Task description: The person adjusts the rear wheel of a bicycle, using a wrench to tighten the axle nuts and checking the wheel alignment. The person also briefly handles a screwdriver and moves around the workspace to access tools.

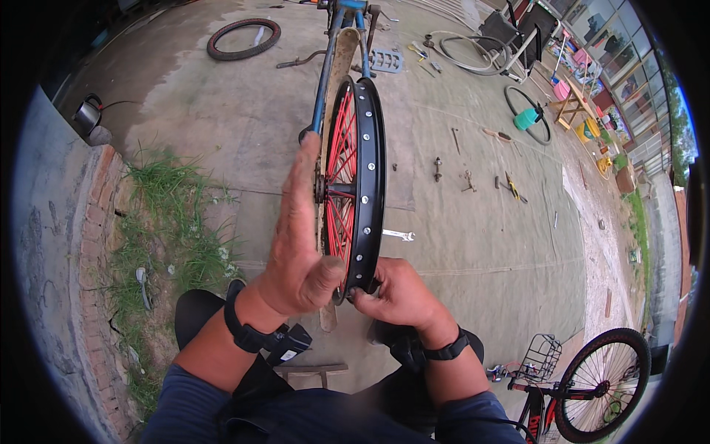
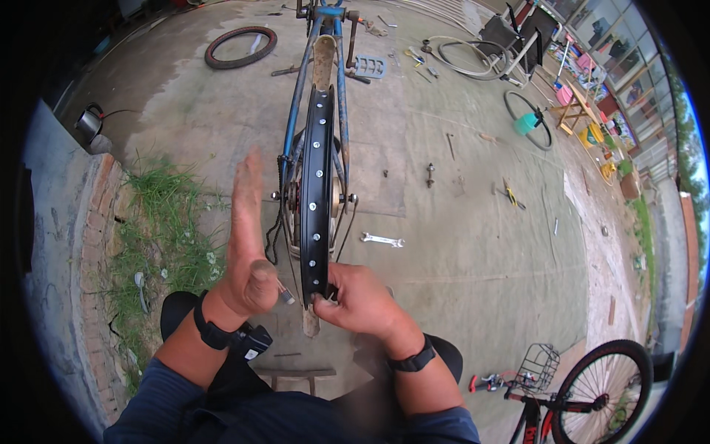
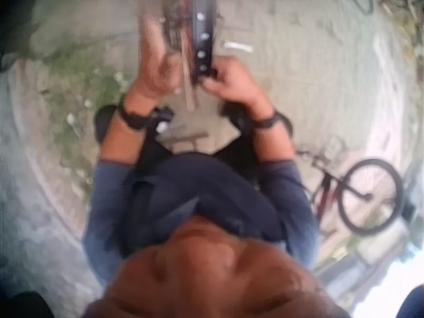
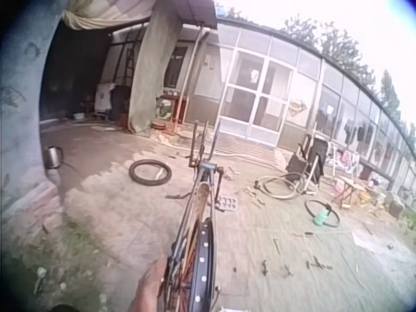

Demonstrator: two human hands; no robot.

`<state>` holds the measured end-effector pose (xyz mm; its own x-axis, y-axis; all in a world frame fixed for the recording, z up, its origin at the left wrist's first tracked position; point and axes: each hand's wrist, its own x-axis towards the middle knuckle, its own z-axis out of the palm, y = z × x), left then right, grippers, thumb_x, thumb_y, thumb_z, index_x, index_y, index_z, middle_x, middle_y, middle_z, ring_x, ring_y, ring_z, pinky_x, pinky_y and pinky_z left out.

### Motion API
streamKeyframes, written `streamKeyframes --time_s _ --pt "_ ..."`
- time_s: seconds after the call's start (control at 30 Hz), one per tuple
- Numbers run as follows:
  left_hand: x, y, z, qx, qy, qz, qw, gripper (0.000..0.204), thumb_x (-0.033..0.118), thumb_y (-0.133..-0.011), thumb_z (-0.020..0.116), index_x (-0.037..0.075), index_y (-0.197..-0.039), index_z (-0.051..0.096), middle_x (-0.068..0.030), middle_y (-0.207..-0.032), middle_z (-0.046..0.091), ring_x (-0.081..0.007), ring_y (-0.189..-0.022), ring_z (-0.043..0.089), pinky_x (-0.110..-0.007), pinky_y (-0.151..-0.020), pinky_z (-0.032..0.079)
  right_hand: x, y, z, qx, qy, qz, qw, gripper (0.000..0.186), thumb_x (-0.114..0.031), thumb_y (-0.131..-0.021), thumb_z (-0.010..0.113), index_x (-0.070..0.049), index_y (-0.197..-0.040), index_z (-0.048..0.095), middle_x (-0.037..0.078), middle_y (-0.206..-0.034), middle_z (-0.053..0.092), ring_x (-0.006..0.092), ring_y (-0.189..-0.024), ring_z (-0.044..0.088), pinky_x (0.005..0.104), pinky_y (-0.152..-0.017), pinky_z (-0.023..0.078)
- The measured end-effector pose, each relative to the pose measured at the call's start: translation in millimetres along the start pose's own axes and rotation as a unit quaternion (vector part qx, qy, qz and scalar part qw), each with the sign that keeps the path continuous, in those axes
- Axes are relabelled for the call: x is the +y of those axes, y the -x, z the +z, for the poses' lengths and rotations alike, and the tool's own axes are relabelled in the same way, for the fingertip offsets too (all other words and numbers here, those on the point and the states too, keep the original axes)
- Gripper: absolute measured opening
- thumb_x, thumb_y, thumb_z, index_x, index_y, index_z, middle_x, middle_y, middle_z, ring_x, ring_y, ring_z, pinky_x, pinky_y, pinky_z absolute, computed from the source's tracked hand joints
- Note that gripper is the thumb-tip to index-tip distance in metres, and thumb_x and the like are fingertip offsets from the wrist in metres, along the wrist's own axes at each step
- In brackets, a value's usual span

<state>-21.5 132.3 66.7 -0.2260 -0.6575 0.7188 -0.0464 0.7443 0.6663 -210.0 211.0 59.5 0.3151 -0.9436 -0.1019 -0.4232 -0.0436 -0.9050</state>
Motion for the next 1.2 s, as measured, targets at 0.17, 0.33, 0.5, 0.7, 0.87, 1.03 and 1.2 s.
streamKeyframes --time_s 0.17,0.33,0.5,0.7,0.87,1.03,1.2 --pt "-26.8 -30.6 -57.7 0.169 -0.043 -0.024 0.984 0.096 0.072 -0.101 0.025 -0.001 -0.162 0.006 -0.0209 -0.169 0.011 -0.0352 -0.156 0.012 -0.048 -0.126 0.005 3.9 2.4 0.5 0.011 0.008 -0.009 1.000 0.018 -0.011 -0.081 0.070 -0.005 -0.097 0.067 0.013 -0.079 0.065 0.0232 -0.067 0.062 0.0345 -0.065 0.051" --pt "-36.1 -34.8 -96.7 0.239 -0.084 -0.017 0.967 0.089 0.067 -0.104 0.022 0.001 -0.162 0.008 -0.0184 -0.169 0.012 -0.0340 -0.156 0.011 -0.048 -0.126 0.004 3.9 0.5 1.9 0.008 -0.003 -0.023 1.000 0.017 -0.010 -0.081 0.071 -0.004 -0.097 0.067 0.010 -0.080 0.066 0.0197 -0.069 0.060 0.0328 -0.066 0.051" --pt "-35.4 -34.2 -99.2 0.239 -0.101 -0.024 0.965 0.088 0.065 -0.105 0.021 0.000 -0.161 0.007 -0.0202 -0.169 0.012 -0.0351 -0.156 0.012 -0.047 -0.126 0.006 7.2 0.8 1.0 0.016 0.007 -0.022 1.000 0.017 -0.013 -0.080 0.072 -0.005 -0.093 0.066 0.013 -0.078 0.066 0.0254 -0.066 0.063 0.0352 -0.064 0.051" --pt "-34.8 -34.2 -96.8 0.234 -0.087 -0.014 0.968 0.086 0.064 -0.105 0.022 0.001 -0.162 0.007 -0.0191 -0.169 0.010 -0.0341 -0.156 0.011 -0.046 -0.126 0.003 1.1 0.9 -0.7 0.007 0.039 -0.021 0.999 0.019 -0.008 -0.080 0.071 -0.005 -0.099 0.068 0.011 -0.081 0.065 0.0181 -0.069 0.059 0.0322 -0.067 0.051" --pt "-19.3 -30.0 -58.5 0.149 -0.056 -0.027 0.987 0.103 0.078 -0.096 0.023 0.001 -0.162 0.003 -0.0203 -0.169 0.008 -0.0358 -0.157 0.009 -0.050 -0.126 0.000 2.9 1.0 -0.6 0.022 0.041 -0.030 0.998 0.017 -0.014 -0.079 0.072 -0.006 -0.092 0.066 0.013 -0.078 0.066 0.0268 -0.067 0.065 0.0366 -0.063 0.051" --pt "-15.5 -15.4 -1.2 0.025 0.027 0.074 0.997 0.116 0.084 -0.091 0.033 -0.004 -0.160 0.002 -0.0281 -0.167 0.010 -0.0392 -0.155 0.013 -0.049 -0.125 0.007 3.1 -1.5 1.8 0.019 0.020 -0.034 0.999 0.017 -0.014 -0.078 0.072 -0.007 -0.093 0.066 0.013 -0.079 0.066 0.0297 -0.069 0.065 0.0377 -0.065 0.052" --pt "-29.5 -13.9 1.3 -0.036 -0.020 0.148 0.988 0.121 0.085 -0.088 0.037 -0.005 -0.160 0.002 -0.0288 -0.166 0.010 -0.0399 -0.154 0.016 -0.047 -0.125 0.012 1.7 0.5 0.8 0.018 0.022 -0.020 0.999 0.017 -0.015 -0.079 0.071 -0.007 -0.093 0.066 0.014 -0.080 0.066 0.0323 -0.072 0.065 0.0389 -0.067 0.052"
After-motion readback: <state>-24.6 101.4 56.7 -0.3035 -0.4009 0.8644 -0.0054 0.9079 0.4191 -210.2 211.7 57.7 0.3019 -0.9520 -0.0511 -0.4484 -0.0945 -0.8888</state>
